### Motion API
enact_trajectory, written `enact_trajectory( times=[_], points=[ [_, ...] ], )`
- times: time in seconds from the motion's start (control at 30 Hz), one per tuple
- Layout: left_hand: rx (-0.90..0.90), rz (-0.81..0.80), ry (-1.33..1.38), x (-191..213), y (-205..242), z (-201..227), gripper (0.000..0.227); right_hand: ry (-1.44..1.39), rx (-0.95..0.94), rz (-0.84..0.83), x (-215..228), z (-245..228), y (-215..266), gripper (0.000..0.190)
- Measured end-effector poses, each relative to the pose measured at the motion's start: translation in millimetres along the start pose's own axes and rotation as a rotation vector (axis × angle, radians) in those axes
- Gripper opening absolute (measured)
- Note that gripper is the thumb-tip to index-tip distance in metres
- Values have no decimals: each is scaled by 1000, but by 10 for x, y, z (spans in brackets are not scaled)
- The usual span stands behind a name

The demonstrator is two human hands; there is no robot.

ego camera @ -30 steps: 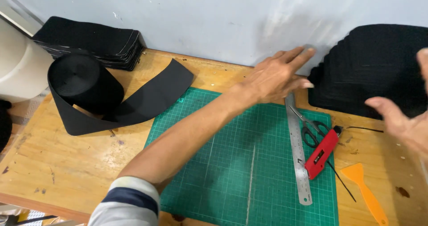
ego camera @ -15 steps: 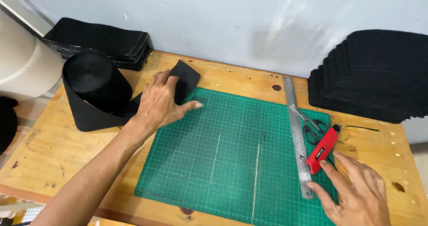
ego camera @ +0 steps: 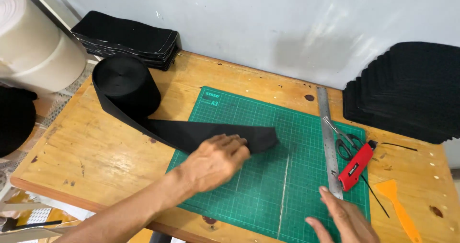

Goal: The person folds a long strip of black fabric on a green cutting mat, aligns it, and uses a metal ruler and a red utility knife to cut the fabric into a rectangular piece. The cut piece is then placed onto a stack of similar pieces.

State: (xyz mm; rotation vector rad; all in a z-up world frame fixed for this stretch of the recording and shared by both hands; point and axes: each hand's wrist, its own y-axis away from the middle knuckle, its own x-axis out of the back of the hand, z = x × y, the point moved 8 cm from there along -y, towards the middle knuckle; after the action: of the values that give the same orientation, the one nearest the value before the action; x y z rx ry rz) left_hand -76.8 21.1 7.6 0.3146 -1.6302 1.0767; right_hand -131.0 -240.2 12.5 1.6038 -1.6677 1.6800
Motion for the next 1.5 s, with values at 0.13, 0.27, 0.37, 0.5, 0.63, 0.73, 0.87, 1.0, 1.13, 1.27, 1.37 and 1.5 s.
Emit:
enact_trajectory(
  times=[0.13, 0.27, 0.37, 0.5, 0.63, 0.73, 0.87, 1.0, 1.13, 1.27, 1.37, 1.5],
  points=[
    [-165, 5, 102, 50, 16, 508, 12, -19, -160, -144, -401, -44, 129, 102],
    [-257, 23, 251, 216, 34, 746, 9, -38, -105, -92, -341, -366, -39, 65],
    [-222, -99, 361, 119, 101, 743, 21, 0, -24, -155, -574, -154, 71, 44],
    [-160, 73, 406, 653, -4, 316, 47, -65, -155, -136, -815, 89, 293, 37],
    [305, 106, -256, 902, 228, -864, 42, -67, -73, -48, -824, 198, 425, 26],
    [795, -111, -368, 1222, 424, -1592, 83, -22, -112, -122, -965, 559, 643, 23],
    [1125, -298, -72, 1160, 716, -1945, 100, 108, -143, -230, -1199, 1117, 983, 23],
    [1192, -214, -232, 1102, 789, -2150, 103, 133, -196, -229, -1281, 1521, 1260, 27],
    [1334, -248, -117, 1295, 649, -2112, 114, 223, -133, -239, -1253, 1489, 1264, 33],
    [1073, -474, 8, 1253, 565, -2120, 129, 174, -158, -212, -1239, 1518, 1258, 27],
    [1038, -289, -74, 1250, 598, -2244, 116, 172, -134, -178, -1302, 1731, 1406, 32],
    [1126, 25, -330, 1278, 694, -2499, 118, 208, -85, -257, -1287, 1787, 1384, 29]
  ],
)
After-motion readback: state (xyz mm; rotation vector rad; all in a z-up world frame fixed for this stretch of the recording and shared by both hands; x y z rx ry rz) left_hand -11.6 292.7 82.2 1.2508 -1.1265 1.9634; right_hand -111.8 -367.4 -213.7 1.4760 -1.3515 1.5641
